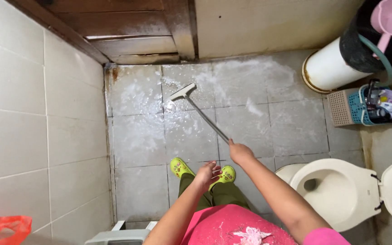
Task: The person pours green cleaning liquid onto a tiled bathroom floor and then uses a squeegee to spread and push the soapy water across the floor. The person repeatedly sweeps the squeegee back and forth, moving the liquid toward the door and around the toilet area.
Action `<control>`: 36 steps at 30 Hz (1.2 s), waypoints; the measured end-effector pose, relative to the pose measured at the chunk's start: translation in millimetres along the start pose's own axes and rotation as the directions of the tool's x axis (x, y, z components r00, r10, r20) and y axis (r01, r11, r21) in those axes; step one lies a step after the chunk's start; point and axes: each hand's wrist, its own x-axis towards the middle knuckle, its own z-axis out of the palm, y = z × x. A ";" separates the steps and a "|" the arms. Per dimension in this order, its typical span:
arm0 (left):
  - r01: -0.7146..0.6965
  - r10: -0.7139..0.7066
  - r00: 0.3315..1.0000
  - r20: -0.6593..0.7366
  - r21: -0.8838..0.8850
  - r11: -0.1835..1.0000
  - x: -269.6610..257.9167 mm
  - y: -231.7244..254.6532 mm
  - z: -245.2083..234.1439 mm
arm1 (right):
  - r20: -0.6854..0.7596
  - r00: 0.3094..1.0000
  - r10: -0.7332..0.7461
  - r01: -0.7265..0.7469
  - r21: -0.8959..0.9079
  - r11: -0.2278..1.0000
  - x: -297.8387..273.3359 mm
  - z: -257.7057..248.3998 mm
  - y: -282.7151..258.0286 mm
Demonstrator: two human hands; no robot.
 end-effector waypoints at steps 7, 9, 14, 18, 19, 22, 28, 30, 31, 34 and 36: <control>-0.014 0.013 1.000 -0.014 -0.054 0.998 -12.3 43.4 -13.4 | 0.251 0.955 0.159 -0.147 -0.066 0.987 -76.7 -5.8 -19.9; 0.023 -0.027 0.999 -0.038 -0.119 0.993 -23.2 49.4 -20.6 | 0.419 0.857 0.299 -0.262 -0.144 0.954 -83.9 6.1 -20.6; 0.039 -0.048 0.996 -0.071 -0.122 0.992 -27.3 74.9 -46.2 | 0.276 0.954 0.119 -0.072 -0.178 0.981 20.1 11.2 -67.8; 0.047 -0.066 0.993 -0.102 -0.178 0.983 -38.6 96.7 -80.5 | 0.378 0.903 0.203 -0.150 -0.166 0.975 109.9 -60.4 -186.2; 0.032 -0.056 0.991 -0.121 -0.195 0.980 -35.7 96.0 -94.2 | 0.376 0.903 0.209 -0.165 -0.146 0.975 124.3 -61.8 -202.7; 0.002 -0.030 0.991 -0.132 -0.210 0.978 -29.2 97.3 -133.7 | 0.364 0.853 0.373 -0.429 0.084 0.900 83.9 -86.4 -237.4; 0.035 -0.080 0.984 -0.158 -0.271 0.962 -22.0 90.9 -179.1 | 0.409 0.884 0.225 -0.136 -0.235 0.962 -35.7 3.7 -128.3; 0.046 -0.092 0.982 -0.164 -0.265 0.963 -20.9 94.2 -183.8 | 0.494 0.801 0.339 -0.216 -0.290 0.933 -39.9 -0.9 -136.6; 0.046 -0.091 0.984 -0.152 -0.276 0.960 -20.7 97.4 -183.5 | 0.499 0.815 0.293 -0.159 -0.294 0.943 -28.1 2.1 -142.1; 0.045 -0.090 0.986 -0.137 -0.305 0.951 -41.0 113.3 -181.3 | 0.411 0.892 0.187 -0.069 -0.286 0.956 35.7 36.9 -161.9; 0.027 -0.076 0.988 -0.135 -0.332 0.943 -38.3 116.6 -187.7 | 0.303 0.946 0.112 -0.021 -0.287 0.958 98.4 45.5 -184.9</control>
